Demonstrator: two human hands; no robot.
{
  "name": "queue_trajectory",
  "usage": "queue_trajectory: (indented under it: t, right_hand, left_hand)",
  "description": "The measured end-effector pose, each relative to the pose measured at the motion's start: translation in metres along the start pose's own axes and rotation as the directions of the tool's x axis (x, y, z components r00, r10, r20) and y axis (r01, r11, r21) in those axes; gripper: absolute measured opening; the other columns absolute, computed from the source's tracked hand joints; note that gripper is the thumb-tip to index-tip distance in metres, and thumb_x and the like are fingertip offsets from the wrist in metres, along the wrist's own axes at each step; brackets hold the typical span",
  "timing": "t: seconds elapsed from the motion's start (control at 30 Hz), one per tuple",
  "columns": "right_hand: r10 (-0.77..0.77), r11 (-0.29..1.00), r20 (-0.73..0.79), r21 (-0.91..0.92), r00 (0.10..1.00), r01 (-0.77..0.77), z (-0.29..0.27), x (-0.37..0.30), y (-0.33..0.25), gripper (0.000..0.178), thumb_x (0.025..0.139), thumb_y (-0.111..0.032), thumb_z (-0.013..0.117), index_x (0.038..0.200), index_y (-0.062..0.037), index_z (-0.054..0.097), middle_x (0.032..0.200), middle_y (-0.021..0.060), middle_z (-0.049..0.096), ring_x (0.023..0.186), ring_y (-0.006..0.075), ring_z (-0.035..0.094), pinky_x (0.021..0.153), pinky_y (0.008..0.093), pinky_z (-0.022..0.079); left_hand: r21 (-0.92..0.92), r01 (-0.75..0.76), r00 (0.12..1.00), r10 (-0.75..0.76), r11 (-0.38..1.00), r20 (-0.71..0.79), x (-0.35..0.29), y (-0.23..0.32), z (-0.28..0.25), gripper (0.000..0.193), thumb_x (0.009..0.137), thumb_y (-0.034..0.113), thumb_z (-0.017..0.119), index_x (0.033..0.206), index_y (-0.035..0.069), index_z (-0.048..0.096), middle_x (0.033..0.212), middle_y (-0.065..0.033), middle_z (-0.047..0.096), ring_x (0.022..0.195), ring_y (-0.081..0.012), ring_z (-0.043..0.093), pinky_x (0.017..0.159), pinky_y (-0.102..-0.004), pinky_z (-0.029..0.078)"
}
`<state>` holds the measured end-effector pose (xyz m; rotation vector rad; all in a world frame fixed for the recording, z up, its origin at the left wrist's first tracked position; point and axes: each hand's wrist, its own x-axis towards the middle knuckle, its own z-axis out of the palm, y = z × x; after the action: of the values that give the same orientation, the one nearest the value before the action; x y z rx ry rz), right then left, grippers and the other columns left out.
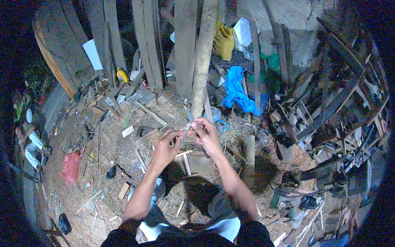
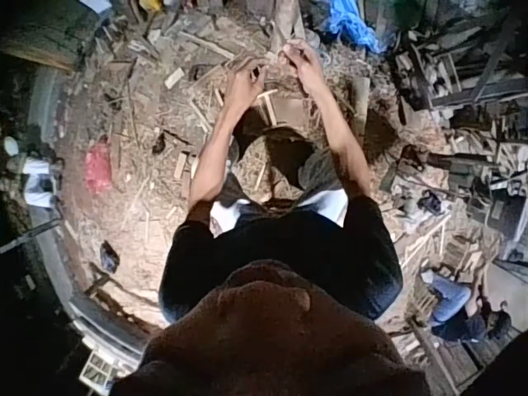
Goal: The person is assembling a small wooden frame by inserting thin wooden rods into a rectangular wooden base. They use a knife to trim the ends of the rods before pressing them into pre-drilled holes by hand, handling the pieces one at a time.
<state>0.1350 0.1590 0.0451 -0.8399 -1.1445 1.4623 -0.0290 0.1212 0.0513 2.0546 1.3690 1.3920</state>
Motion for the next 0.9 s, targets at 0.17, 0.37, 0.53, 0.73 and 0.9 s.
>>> queue_trajectory:
  t: [0.17,0.37,0.53,0.73,0.9]
  right_hand:
    - [0.021,1.0,0.064,-0.02,0.998,-0.019,0.005,-0.003,-0.002,0.013,0.09,-0.015,0.055,0.097,-0.0059,0.048,0.071,0.0051,0.06,0.047,0.0042,0.038,0.04,0.0191,0.029]
    - [0.163,0.985,0.196,-0.092,0.967,-0.147,0.001,-0.005,0.0,0.015,0.088,-0.016,0.059,0.096,-0.0067,0.05,0.072,0.0049,0.06,0.049,0.0043,0.041,0.041,0.0182,0.029]
    - [0.2,0.978,0.154,-0.098,0.968,-0.186,-0.002,-0.002,-0.01,0.013,0.088,-0.016,0.06,0.093,-0.0047,0.056,0.073,0.0048,0.06,0.051,0.0034,0.043,0.042,0.0177,0.031]
    - [0.218,0.973,0.101,-0.102,0.971,-0.208,-0.007,-0.006,-0.02,0.013,0.087,-0.014,0.06,0.089,-0.0018,0.056,0.07,0.005,0.059,0.047,0.0039,0.039,0.04,0.0184,0.029]
    - [0.187,0.96,-0.154,-0.183,0.97,-0.214,-0.027,0.002,-0.017,0.018,0.086,-0.021,0.062,0.088,-0.0029,0.063,0.072,0.0019,0.06,0.045,0.003,0.037,0.039,0.0189,0.028]
  left_hand:
    - [-0.128,0.15,0.989,-0.147,0.98,0.029,0.002,0.0,0.003,0.009,0.081,0.004,0.059,0.087,-0.002,0.062,0.083,-0.0148,0.062,0.07,-0.0275,0.063,0.063,-0.0324,0.049]
    - [-0.059,0.06,0.998,-0.059,0.996,0.014,-0.001,0.004,-0.001,0.011,0.078,0.001,0.063,0.088,0.0,0.062,0.08,-0.0145,0.062,0.071,-0.0281,0.062,0.063,-0.0329,0.048]
    - [0.125,-0.091,0.994,0.097,0.988,-0.048,-0.002,0.007,0.002,0.015,0.073,-0.002,0.064,0.087,0.001,0.061,0.08,-0.0142,0.057,0.07,-0.031,0.059,0.06,-0.0367,0.048]
    - [0.147,-0.14,0.99,0.143,0.979,-0.009,-0.001,0.006,0.011,0.019,0.071,-0.006,0.063,0.089,0.001,0.06,0.076,-0.0136,0.053,0.068,-0.0312,0.057,0.058,-0.037,0.047]
    - [0.125,-0.083,0.996,0.08,0.989,0.028,-0.007,-0.001,0.007,0.017,0.072,-0.006,0.062,0.088,0.0,0.06,0.076,-0.013,0.054,0.067,-0.0283,0.058,0.058,-0.0349,0.047]
